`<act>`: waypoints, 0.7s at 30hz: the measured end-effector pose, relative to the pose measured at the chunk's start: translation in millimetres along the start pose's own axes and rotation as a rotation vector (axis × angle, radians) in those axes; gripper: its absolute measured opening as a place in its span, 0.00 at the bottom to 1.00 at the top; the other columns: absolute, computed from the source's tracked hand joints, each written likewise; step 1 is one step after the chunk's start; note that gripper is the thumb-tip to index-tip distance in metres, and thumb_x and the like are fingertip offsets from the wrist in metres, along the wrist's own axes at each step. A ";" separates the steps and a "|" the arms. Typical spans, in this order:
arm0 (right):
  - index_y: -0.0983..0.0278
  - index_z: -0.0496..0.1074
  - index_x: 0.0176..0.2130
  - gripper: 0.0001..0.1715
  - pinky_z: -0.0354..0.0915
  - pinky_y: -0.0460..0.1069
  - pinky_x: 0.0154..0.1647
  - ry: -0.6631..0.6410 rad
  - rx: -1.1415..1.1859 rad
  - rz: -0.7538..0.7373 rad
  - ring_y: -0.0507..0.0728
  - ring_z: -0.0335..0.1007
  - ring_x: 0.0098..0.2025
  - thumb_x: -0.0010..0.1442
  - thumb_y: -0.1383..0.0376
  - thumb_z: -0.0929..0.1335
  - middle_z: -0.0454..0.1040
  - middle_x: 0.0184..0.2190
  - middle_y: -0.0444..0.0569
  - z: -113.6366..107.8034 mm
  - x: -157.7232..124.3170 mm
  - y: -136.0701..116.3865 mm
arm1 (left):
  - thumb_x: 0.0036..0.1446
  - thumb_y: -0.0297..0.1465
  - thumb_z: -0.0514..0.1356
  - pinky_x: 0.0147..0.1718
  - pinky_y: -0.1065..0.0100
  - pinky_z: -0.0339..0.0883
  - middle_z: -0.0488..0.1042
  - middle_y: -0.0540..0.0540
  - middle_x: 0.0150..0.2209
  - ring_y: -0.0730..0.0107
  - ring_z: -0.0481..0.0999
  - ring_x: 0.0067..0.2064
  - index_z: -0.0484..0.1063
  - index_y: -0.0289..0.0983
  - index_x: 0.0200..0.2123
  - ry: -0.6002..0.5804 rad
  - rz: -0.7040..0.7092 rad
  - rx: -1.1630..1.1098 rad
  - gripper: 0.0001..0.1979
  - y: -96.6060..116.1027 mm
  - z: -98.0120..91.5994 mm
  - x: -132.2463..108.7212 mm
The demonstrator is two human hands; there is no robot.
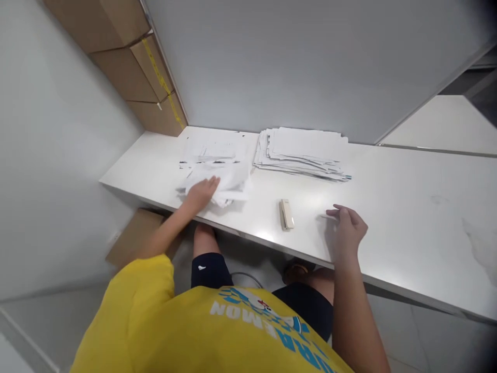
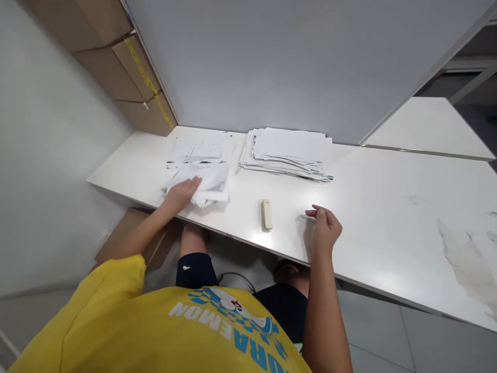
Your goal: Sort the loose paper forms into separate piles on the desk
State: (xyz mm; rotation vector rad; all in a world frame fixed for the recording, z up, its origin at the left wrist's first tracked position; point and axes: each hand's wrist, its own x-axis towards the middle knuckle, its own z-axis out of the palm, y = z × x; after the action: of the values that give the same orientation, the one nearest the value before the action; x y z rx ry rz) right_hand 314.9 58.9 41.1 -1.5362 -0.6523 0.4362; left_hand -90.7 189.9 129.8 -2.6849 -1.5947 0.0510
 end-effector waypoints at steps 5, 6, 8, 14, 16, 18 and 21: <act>0.64 0.77 0.39 0.21 0.68 0.59 0.48 0.036 -0.056 -0.194 0.60 0.74 0.37 0.63 0.54 0.62 0.75 0.28 0.48 -3.0 -6.5 6.8 | 0.52 0.19 0.51 0.65 0.55 0.54 0.57 0.45 0.69 0.53 0.53 0.70 0.56 0.39 0.68 -0.117 0.000 0.004 0.38 46.5 35.4 -81.6; 0.63 0.77 0.41 0.22 0.67 0.60 0.50 0.034 -0.098 -0.258 0.60 0.74 0.40 0.64 0.53 0.60 0.76 0.31 0.49 -2.0 -12.5 6.6 | 0.51 0.19 0.52 0.65 0.54 0.53 0.55 0.45 0.69 0.52 0.51 0.71 0.55 0.38 0.68 -0.130 0.000 0.003 0.39 46.1 36.1 -82.2; 0.63 0.75 0.46 0.26 0.66 0.61 0.54 -0.089 -0.203 -0.392 0.63 0.72 0.49 0.66 0.50 0.59 0.77 0.41 0.54 2.8 -29.5 4.5 | 0.52 0.20 0.53 0.64 0.51 0.54 0.53 0.43 0.70 0.50 0.52 0.70 0.54 0.37 0.69 -0.150 -0.028 0.010 0.39 38.2 33.4 -74.9; 0.61 0.58 0.66 0.38 0.56 0.63 0.64 -0.654 -0.560 -0.528 0.66 0.50 0.69 0.66 0.45 0.57 0.50 0.70 0.58 32.8 -82.4 0.0 | 0.55 0.20 0.51 0.62 0.51 0.56 0.57 0.36 0.68 0.46 0.56 0.68 0.54 0.29 0.68 -0.058 -0.122 0.039 0.36 9.2 29.3 -54.2; 0.61 0.54 0.68 0.36 0.53 0.65 0.65 -0.597 -0.640 -0.471 0.67 0.47 0.70 0.69 0.48 0.51 0.51 0.70 0.59 41.1 -91.1 -0.7 | 0.55 0.21 0.52 0.63 0.52 0.55 0.57 0.37 0.68 0.48 0.57 0.68 0.56 0.31 0.67 -0.069 -0.044 0.011 0.35 6.2 31.2 -59.3; 0.62 0.54 0.68 0.36 0.50 0.69 0.65 -0.502 -0.672 -0.429 0.68 0.44 0.71 0.69 0.49 0.49 0.53 0.69 0.59 45.8 -97.5 -5.9 | 0.57 0.20 0.50 0.62 0.54 0.57 0.60 0.40 0.67 0.52 0.61 0.66 0.60 0.33 0.66 -0.046 0.034 -0.019 0.32 5.3 32.9 -68.8; 0.62 0.58 0.66 0.36 0.50 0.69 0.65 -0.376 -0.585 -0.454 0.69 0.43 0.71 0.69 0.48 0.51 0.53 0.69 0.60 44.7 -110.5 -24.8 | 0.59 0.20 0.48 0.56 0.55 0.64 0.68 0.42 0.62 0.55 0.70 0.59 0.67 0.36 0.61 0.041 0.087 -0.053 0.28 5.1 34.4 -86.6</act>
State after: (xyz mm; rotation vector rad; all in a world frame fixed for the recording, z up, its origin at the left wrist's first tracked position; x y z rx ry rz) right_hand 199.1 22.5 49.5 -1.7905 -1.4855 0.1883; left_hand -128.9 111.5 96.8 -2.7751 -1.4884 -0.0461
